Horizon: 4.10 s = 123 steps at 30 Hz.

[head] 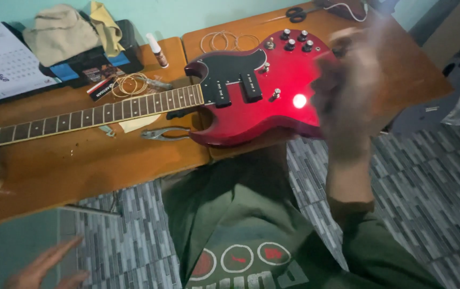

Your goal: Inspecting a guitar bridge and preparing strings for an electric guitar using pliers.

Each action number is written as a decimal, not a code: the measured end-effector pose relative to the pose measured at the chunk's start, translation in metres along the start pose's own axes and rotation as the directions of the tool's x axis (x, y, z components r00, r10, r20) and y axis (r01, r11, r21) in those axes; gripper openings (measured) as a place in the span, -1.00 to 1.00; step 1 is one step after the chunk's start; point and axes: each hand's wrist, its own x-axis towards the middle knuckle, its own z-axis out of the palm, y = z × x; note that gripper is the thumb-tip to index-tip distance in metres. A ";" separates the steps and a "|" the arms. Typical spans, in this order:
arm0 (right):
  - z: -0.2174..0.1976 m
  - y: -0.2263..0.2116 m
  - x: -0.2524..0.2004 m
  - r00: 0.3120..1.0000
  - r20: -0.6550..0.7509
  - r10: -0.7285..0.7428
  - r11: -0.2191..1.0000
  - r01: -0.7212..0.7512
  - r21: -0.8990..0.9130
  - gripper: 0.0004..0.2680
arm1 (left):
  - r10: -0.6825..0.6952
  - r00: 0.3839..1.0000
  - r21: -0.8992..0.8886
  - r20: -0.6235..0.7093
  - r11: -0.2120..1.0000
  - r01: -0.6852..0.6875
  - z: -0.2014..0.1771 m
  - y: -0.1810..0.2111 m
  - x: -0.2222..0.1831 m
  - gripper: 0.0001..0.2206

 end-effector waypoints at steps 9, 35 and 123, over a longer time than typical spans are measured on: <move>0.067 0.016 -0.044 0.281 0.934 0.222 0.939 0.198 -0.283 -0.73 | 0.695 -0.072 0.281 -0.715 0.191 -0.941 -0.026 0.148 -0.142 -0.59; 0.059 0.090 -0.109 0.651 0.711 -0.266 0.818 0.543 -0.191 -0.93 | 0.481 0.646 -0.802 -0.593 -0.424 -0.420 0.061 0.228 -0.073 -0.74; 0.044 0.075 -0.082 0.294 0.927 0.233 0.943 0.164 -0.289 -0.92 | 0.228 0.036 -0.188 -0.973 -0.690 -0.698 0.062 0.219 -0.047 -0.41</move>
